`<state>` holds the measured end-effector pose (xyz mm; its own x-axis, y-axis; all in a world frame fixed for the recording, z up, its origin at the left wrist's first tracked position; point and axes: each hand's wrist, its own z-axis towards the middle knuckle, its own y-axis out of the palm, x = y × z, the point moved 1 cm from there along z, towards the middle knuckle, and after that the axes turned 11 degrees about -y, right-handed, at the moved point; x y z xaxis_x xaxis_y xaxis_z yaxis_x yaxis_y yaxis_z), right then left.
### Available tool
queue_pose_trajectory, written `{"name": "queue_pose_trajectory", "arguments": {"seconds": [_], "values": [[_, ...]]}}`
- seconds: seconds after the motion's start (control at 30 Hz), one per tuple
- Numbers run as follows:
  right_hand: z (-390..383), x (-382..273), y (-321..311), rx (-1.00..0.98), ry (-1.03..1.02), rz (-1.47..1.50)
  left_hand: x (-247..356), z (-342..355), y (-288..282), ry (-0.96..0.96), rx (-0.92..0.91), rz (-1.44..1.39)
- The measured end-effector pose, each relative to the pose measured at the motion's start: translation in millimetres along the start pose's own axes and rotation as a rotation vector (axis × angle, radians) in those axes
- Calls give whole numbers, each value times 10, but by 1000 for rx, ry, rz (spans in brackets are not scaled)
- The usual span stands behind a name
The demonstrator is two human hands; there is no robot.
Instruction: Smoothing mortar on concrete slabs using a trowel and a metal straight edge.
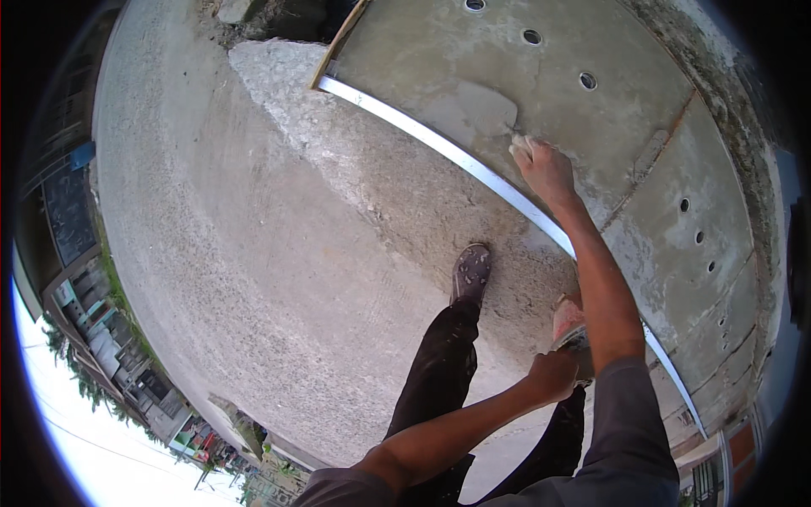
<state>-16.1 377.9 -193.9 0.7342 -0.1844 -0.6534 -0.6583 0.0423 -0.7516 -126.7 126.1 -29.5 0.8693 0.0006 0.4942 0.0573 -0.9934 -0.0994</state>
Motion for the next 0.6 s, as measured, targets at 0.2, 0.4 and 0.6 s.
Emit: {"name": "queue_pose_trajectory", "arguments": {"seconds": [0.2, 0.4, 0.6], "values": [[100, 389, -138, -7, 33, -169, 17, 27, 99, 34, 83, -2], [-176, 257, 29, -147, -15, -85, -61, -22, 74, 47, 57, 70], [-515, 703, -232, 98, 88, -36, -74, -3, 105, 69, 17, 70]]}}
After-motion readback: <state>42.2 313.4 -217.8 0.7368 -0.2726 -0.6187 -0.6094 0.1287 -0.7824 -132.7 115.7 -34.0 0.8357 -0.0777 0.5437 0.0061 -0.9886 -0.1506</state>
